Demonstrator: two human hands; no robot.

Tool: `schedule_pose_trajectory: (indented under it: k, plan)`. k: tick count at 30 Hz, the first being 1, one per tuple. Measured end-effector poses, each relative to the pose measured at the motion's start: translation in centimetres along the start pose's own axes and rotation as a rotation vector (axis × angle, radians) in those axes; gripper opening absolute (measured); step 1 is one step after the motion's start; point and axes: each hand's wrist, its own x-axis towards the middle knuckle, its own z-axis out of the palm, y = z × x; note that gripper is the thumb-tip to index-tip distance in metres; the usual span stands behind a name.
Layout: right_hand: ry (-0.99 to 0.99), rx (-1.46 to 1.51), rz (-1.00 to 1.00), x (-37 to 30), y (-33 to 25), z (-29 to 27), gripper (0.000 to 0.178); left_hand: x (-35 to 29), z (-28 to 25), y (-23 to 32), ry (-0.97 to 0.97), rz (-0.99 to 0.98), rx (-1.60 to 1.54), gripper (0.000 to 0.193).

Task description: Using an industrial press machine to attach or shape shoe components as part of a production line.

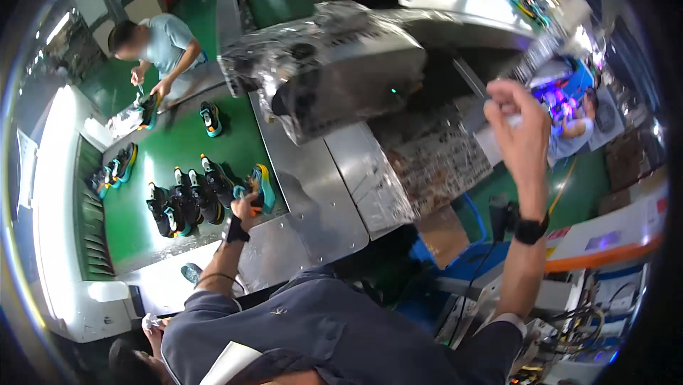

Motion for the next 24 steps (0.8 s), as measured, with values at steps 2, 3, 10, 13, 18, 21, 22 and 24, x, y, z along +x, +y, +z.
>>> schedule_pose_trajectory:
  k: [2,3,10,13,18,21,22,24]
  plan:
    - [-0.053,-0.107,-0.126,7.0,-2.2,2.8,0.033,6.2,0.2,1.7,-0.014,0.075,0.035,0.023]
    - [-0.093,-0.185,-0.246,10.1,-3.5,4.0,0.039,11.8,-0.7,1.6,-0.026,0.089,0.135,0.026]
    - [-0.422,-0.504,-0.687,25.0,-7.8,14.4,0.071,31.0,2.1,8.5,0.197,0.155,0.227,0.037]
    - [-0.52,-0.578,-0.658,27.2,-4.9,16.3,0.068,33.1,7.2,13.2,0.221,0.49,0.531,0.045]
    - [-0.401,-0.581,-0.761,27.9,-4.8,17.9,0.064,35.6,4.1,9.9,0.265,1.167,1.219,0.051]
    - [-0.207,-0.545,-0.889,27.7,-2.5,17.1,0.054,28.3,6.9,6.7,0.057,0.971,0.767,0.062]
    - [-0.132,-0.556,-0.92,27.8,-1.7,16.5,0.048,23.7,7.0,6.2,0.013,0.938,0.734,0.061]
    - [0.026,-0.541,-0.824,27.4,-2.2,15.8,0.037,16.0,4.9,1.7,-0.144,0.868,0.625,0.046]
